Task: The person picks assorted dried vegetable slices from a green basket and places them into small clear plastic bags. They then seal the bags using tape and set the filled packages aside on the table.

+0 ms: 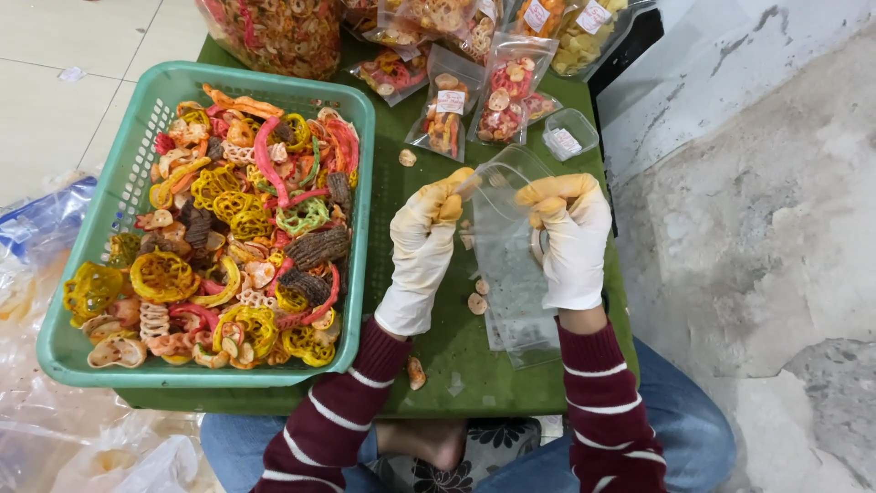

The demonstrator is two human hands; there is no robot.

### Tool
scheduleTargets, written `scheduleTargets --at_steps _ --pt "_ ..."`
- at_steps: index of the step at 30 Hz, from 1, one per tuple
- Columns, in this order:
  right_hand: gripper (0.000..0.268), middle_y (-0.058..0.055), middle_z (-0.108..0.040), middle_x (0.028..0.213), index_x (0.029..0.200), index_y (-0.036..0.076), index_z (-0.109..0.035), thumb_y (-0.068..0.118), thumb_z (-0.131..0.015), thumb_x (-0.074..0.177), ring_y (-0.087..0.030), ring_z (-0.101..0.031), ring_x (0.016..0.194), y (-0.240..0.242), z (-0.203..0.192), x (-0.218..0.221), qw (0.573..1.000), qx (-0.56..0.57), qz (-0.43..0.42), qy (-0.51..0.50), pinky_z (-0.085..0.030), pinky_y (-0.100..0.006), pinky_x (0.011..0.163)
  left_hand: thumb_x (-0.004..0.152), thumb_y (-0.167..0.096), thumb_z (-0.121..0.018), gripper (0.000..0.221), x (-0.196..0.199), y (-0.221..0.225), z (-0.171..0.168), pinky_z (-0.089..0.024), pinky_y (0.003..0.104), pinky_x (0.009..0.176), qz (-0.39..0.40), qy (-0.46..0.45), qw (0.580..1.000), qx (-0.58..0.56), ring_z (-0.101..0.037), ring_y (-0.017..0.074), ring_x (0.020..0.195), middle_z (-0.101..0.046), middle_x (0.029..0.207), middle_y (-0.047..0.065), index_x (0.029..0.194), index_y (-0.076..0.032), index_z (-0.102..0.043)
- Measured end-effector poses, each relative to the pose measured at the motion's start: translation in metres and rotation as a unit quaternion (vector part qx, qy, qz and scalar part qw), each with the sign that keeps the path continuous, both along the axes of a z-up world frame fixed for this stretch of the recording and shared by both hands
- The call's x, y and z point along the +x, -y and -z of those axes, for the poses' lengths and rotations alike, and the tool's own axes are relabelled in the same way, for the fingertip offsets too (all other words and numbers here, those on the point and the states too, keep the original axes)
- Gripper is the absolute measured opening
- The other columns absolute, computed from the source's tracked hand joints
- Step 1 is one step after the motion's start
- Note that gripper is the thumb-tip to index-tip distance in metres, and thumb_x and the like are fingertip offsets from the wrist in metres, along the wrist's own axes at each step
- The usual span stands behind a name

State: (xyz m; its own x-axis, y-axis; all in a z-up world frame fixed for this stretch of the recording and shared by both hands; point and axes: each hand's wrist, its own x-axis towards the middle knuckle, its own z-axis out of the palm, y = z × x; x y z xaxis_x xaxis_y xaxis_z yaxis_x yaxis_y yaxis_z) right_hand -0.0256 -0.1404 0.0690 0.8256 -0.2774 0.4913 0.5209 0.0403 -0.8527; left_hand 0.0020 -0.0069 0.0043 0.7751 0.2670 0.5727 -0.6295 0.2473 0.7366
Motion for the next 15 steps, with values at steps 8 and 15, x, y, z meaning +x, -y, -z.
scheduleTargets --at_steps 8,15 --pt "0.028 -0.020 -0.056 0.121 0.081 0.007 -0.054 0.031 -0.066 0.087 -0.027 -0.053 0.116 0.000 -0.011 0.006 0.984 0.006 -0.176 0.032 -0.047 -0.035 0.091 0.088 0.000 -0.063 0.011 0.001 0.008 0.019 -0.056 0.032 0.069 0.025 -0.052 0.998 0.021 -0.068 0.0194 0.080 -0.071 0.101 0.016 0.094 -0.003 -0.072" --pt "0.029 -0.024 -0.053 0.124 0.074 0.004 -0.049 0.020 -0.070 0.084 -0.033 -0.053 0.116 -0.021 -0.032 0.007 0.952 0.055 -0.300 0.002 -0.048 -0.044 0.094 0.088 -0.001 -0.061 0.015 0.014 0.007 0.044 -0.054 0.030 0.072 0.026 -0.065 0.997 0.019 -0.066 0.0152 0.079 -0.072 0.100 0.014 0.098 -0.005 -0.072"
